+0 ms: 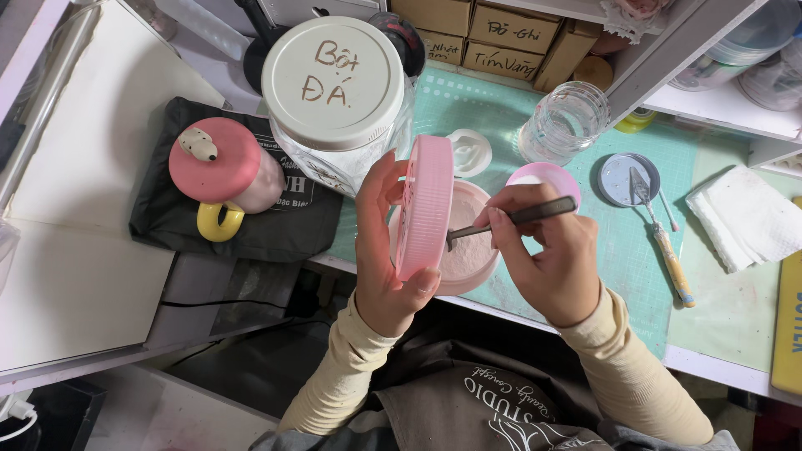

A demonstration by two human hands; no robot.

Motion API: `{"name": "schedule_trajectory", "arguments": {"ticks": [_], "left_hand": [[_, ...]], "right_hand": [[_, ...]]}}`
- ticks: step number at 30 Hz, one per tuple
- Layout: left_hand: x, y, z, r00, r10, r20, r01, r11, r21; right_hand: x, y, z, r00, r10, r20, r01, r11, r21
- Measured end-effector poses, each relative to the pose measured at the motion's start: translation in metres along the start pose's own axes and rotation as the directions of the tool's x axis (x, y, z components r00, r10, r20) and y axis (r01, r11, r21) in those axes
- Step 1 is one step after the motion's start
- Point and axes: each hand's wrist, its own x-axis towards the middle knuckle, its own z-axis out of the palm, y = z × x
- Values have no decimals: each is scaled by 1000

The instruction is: The person spoons white powder from a large jar into a small pink bowl, adds water, and stirs the mixture with a spoon and a small spatula. They then add more powder from a pink jar and continue stirring the mixture in the bowl.

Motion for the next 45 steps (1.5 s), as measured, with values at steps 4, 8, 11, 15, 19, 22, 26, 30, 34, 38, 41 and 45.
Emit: {"name": "schedule_trajectory", "arguments": {"ticks": [4,8,11,15,19,22,26,30,34,38,41,45], "left_hand": [[1,-1,0,1000,-1,-8,1,1000,-6],[0,-1,-2,1000,-9,-18,9,1000,-10],[0,0,-1,1000,-7,-22,7,1000,-19],[1,1,1,1000,-6,-20,5,1000,-22],[2,3,3,1000,-12,-18,12,1000,-6],[3,2,4,1000,-17,-14,17,1000,-7],[4,-2,7,1000,-9,-7,9,1000,9],[5,-9,10,1000,-3,-2,3,1000,-2],[6,-14,13,1000,0,0,0,1000,-9],[6,-17,15,1000,2,-5,-2,1000,4],[7,-19,16,1000,8,-5,-8,1000,7],[6,-19,15,1000,12,-5,-12,1000,10]], "right_hand": [[-3,12,-1,986,161,-41,-153,975,159],[-8,21,-10,979,146,-140,-107,960,257],[-11,27,-20,964,166,-209,-88,936,341],[-12,36,-30,948,179,-264,-33,877,479],[-15,45,-46,927,215,-308,14,800,600],[-17,54,-64,909,226,-349,69,746,663],[-24,70,-88,851,254,-460,99,783,614],[-36,93,-97,820,206,-534,85,878,470],[-55,109,-90,839,129,-528,32,958,286],[-65,113,-86,888,33,-459,39,989,146],[-67,110,-89,922,-112,-372,109,994,-30],[-66,106,-92,934,-226,-276,178,966,-187]]}}
